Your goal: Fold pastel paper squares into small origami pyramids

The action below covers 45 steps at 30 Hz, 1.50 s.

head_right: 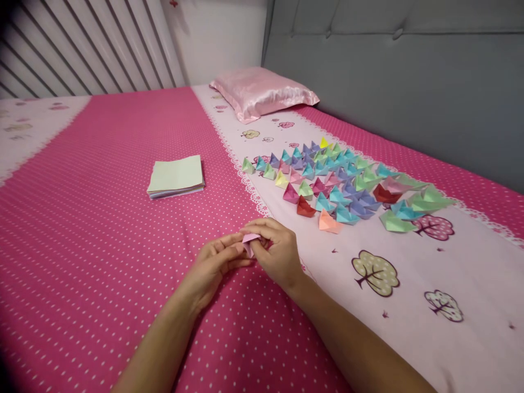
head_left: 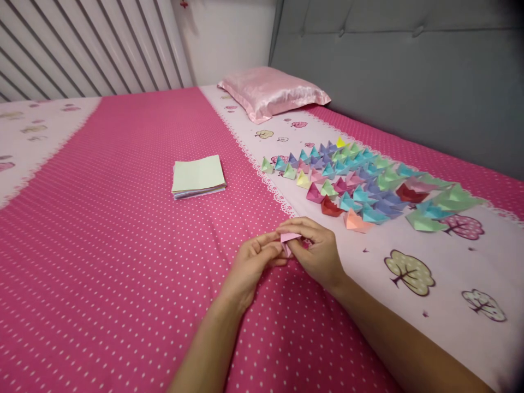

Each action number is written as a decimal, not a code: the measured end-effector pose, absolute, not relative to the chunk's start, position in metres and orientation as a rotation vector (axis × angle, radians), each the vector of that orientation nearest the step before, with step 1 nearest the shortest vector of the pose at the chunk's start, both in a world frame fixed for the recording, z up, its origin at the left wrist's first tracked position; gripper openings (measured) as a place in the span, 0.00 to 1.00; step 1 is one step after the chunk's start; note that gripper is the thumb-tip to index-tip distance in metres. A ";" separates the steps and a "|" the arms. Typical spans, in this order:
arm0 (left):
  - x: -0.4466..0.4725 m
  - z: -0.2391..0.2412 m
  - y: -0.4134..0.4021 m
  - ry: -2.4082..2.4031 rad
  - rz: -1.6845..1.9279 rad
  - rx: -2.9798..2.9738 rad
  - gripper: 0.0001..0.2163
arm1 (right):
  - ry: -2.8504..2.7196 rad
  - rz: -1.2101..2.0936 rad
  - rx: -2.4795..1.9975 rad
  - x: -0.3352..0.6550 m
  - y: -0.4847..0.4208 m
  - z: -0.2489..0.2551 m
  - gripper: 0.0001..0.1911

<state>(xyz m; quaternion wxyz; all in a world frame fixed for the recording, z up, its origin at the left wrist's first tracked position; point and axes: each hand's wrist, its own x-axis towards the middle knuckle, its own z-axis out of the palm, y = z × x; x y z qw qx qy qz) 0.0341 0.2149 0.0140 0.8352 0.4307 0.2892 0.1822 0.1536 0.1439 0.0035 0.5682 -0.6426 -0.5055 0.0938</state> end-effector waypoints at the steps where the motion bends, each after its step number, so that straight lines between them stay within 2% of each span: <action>1: 0.035 0.014 0.214 0.603 0.368 0.914 0.15 | -1.181 0.181 -1.527 0.154 0.144 0.003 0.15; 4: 0.036 0.013 0.209 0.545 0.342 0.940 0.18 | -1.226 0.107 -1.553 0.153 0.143 0.000 0.18; 9: 0.040 0.011 0.205 0.586 0.385 0.941 0.09 | -1.352 0.156 -1.539 0.154 0.143 -0.002 0.19; 14: 0.040 0.011 0.212 0.634 0.477 0.851 0.07 | -1.527 0.292 -1.519 0.158 0.142 0.002 0.22; 20: 0.036 0.011 0.216 0.583 0.485 0.810 0.08 | -1.425 0.335 -1.554 0.159 0.144 0.001 0.16; 24: 0.035 0.012 0.215 0.545 0.466 0.890 0.10 | -1.385 0.332 -1.492 0.159 0.147 0.000 0.16; 29: 0.036 0.010 0.214 0.560 0.428 0.914 0.11 | -1.063 0.596 -1.386 0.160 0.148 -0.001 0.22; 34: 0.036 0.009 0.216 0.584 0.429 1.007 0.13 | -0.862 0.954 -1.268 0.159 0.148 0.002 0.14; 40: 0.035 0.007 0.215 0.655 0.423 1.082 0.11 | -0.898 0.798 -1.355 0.158 0.148 0.000 0.10; 45: 0.039 0.008 0.210 0.668 0.394 1.108 0.11 | -0.925 0.731 -1.405 0.160 0.147 -0.003 0.12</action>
